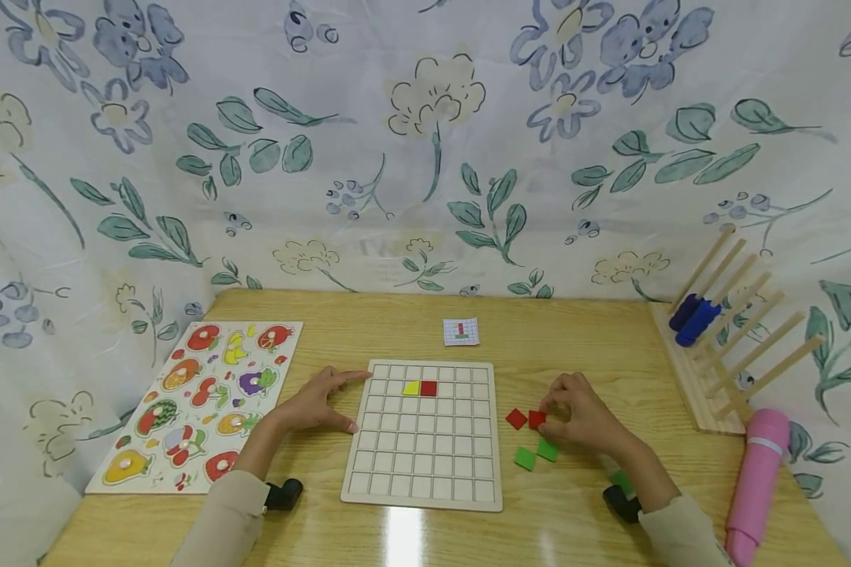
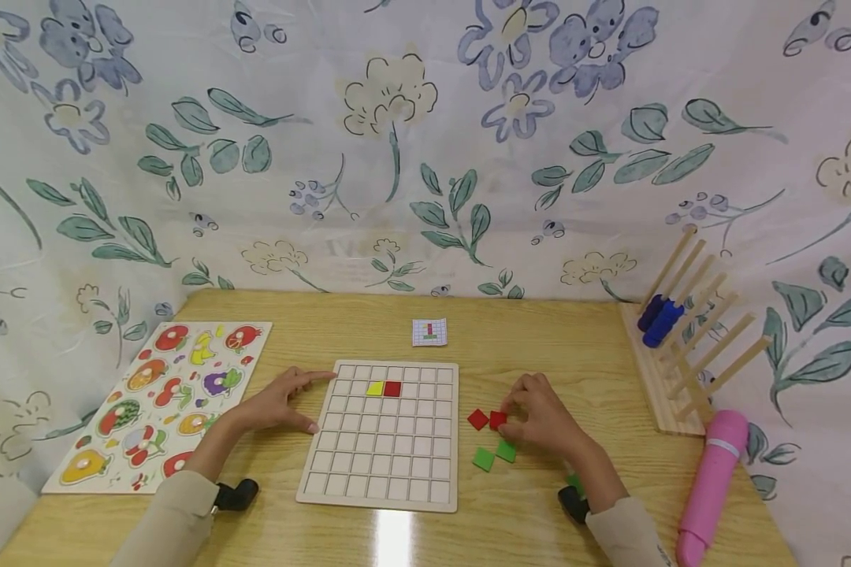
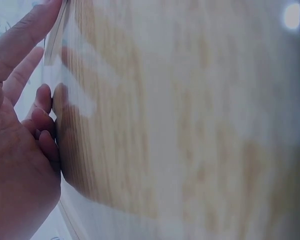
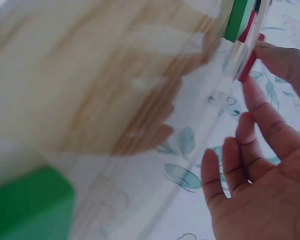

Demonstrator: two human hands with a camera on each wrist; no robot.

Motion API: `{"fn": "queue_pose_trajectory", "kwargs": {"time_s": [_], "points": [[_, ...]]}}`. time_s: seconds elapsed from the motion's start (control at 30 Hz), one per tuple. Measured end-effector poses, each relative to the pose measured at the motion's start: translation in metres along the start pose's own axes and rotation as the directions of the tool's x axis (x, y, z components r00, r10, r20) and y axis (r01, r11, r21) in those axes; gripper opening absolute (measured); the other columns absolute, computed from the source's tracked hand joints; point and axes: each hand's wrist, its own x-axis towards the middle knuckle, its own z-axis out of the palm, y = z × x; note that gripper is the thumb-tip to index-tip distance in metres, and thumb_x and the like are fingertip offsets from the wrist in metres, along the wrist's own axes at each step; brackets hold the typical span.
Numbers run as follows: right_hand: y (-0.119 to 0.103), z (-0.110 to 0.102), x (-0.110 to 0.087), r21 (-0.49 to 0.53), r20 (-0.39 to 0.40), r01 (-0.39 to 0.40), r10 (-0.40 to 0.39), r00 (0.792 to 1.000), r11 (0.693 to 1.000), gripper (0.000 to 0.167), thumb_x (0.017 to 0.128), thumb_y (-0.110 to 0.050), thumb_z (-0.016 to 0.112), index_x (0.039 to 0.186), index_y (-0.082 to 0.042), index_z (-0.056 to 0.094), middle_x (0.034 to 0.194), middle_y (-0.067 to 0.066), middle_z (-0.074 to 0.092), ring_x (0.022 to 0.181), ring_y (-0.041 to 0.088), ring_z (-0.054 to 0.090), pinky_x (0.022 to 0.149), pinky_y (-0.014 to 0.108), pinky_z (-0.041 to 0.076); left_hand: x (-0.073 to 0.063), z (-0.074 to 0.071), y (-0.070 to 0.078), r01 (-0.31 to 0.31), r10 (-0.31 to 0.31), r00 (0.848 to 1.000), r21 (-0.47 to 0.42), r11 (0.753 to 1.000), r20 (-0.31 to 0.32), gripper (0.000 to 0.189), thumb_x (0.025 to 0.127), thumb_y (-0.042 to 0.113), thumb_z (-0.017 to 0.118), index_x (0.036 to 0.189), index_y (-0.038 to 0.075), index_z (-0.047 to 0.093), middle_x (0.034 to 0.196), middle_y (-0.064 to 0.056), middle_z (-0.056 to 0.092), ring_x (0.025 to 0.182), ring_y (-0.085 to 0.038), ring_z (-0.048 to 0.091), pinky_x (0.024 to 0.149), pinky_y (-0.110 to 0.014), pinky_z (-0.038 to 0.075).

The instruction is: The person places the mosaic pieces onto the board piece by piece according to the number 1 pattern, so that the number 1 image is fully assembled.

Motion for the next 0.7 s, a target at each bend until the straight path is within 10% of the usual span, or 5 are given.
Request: {"fn": "queue_pose_trajectory", "kwargs": {"time_s": [0.7], "points": [[-0.034,0.015,0.030,0.029,0.044,0.032,-0.033,0.998,0.999,0.015,0.075,-0.014,0.086,0.084,-0.016,0.074,0.094,-0.003,0.049,0.100,0.017,0.038,0.087,0.040,0.040,-0.001,0.000,0.000,0.009,-0.009,1.000,0.005,1.000,-0.004,0.088,0.071,0.028,0.090,0.148,0.018,0.049,0.103,-0.011,0.040,0.095,-0.024,0.036,0.079,-0.038,0.035]]}}
